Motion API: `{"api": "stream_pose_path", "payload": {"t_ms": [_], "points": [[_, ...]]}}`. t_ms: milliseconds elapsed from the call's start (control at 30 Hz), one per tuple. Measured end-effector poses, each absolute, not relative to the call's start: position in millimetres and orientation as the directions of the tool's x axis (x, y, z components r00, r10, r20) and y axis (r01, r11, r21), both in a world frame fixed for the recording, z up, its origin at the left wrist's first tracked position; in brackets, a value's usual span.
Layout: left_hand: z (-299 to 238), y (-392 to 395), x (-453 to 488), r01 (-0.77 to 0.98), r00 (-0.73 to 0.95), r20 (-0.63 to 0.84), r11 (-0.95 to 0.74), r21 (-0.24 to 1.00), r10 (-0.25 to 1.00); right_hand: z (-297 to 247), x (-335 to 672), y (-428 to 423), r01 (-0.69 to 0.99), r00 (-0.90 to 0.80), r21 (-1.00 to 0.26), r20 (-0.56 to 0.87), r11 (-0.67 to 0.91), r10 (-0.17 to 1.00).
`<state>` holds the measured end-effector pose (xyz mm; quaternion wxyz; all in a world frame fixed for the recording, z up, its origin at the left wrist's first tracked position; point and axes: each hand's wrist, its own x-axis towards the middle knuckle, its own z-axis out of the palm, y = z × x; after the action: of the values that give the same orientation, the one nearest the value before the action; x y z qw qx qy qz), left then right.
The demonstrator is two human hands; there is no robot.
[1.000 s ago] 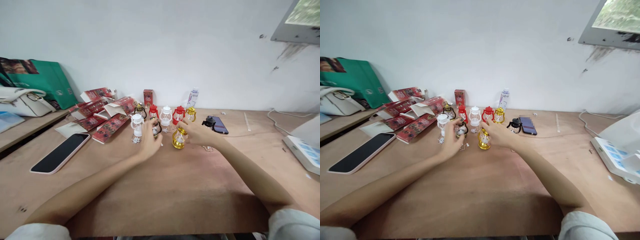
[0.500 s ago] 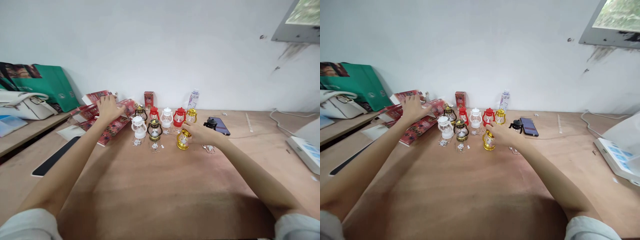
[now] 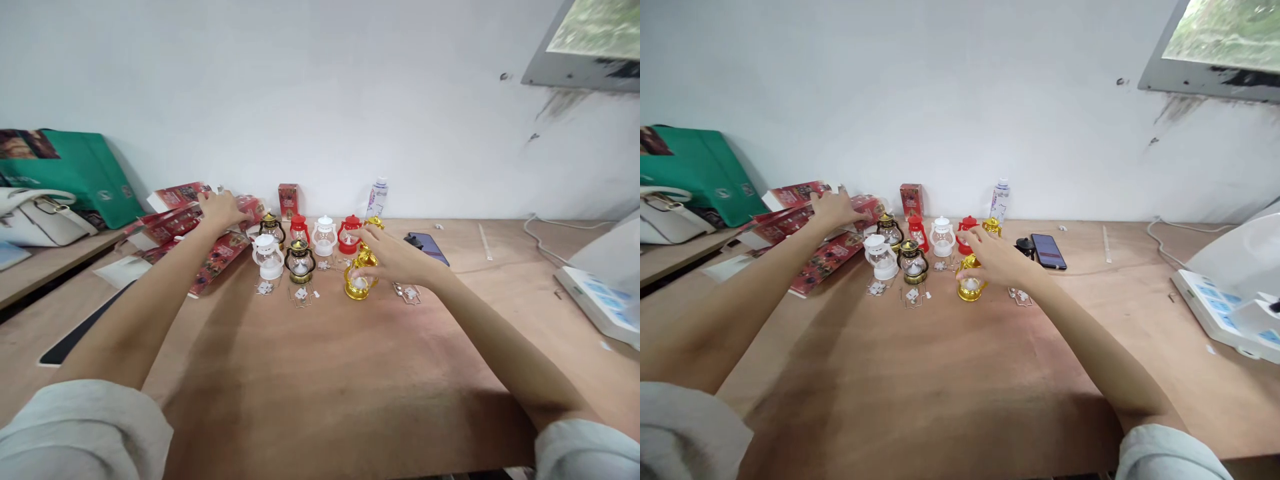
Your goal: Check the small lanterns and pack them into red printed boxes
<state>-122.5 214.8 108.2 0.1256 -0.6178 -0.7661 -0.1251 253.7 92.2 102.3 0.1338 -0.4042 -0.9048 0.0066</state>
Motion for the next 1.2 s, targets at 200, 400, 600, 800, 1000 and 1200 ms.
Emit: {"api": "stream_pose_path", "payload": {"t_ms": [200,400,600,800,1000,1200], "points": [[139,171,-111,0.977,-0.112,0.699,-0.050,0.208,0.707,107,247,88,0.624,-0.460,-0.183,0.700,0.760,0.546],[131,94,-57,0.625,-0.016,0.623,-0.479,0.617,0.782,109,237,75,0.283,-0.317,-0.632,0.649,0.722,0.692],[113,47,-14,0.462,0.298,0.569,-0.637,0.617,0.767,113,231,56,0.178,-0.501,-0.663,0.575,0.727,0.647],[117,44,-16,0.505,0.318,0.621,-0.682,0.529,0.716,115,225,38,0.306,-0.497,-0.597,0.565,0.742,0.659],[123,18,-8,0.530,0.433,0.620,-0.741,0.412,0.654,114,224,27,0.205,-0.453,-0.487,0.721,0.849,0.524],[135,-6,-5,0.606,0.477,0.606,-0.737,0.298,0.637,116,223,16,0.040,-0.332,-0.430,0.846,0.902,0.418]]}}
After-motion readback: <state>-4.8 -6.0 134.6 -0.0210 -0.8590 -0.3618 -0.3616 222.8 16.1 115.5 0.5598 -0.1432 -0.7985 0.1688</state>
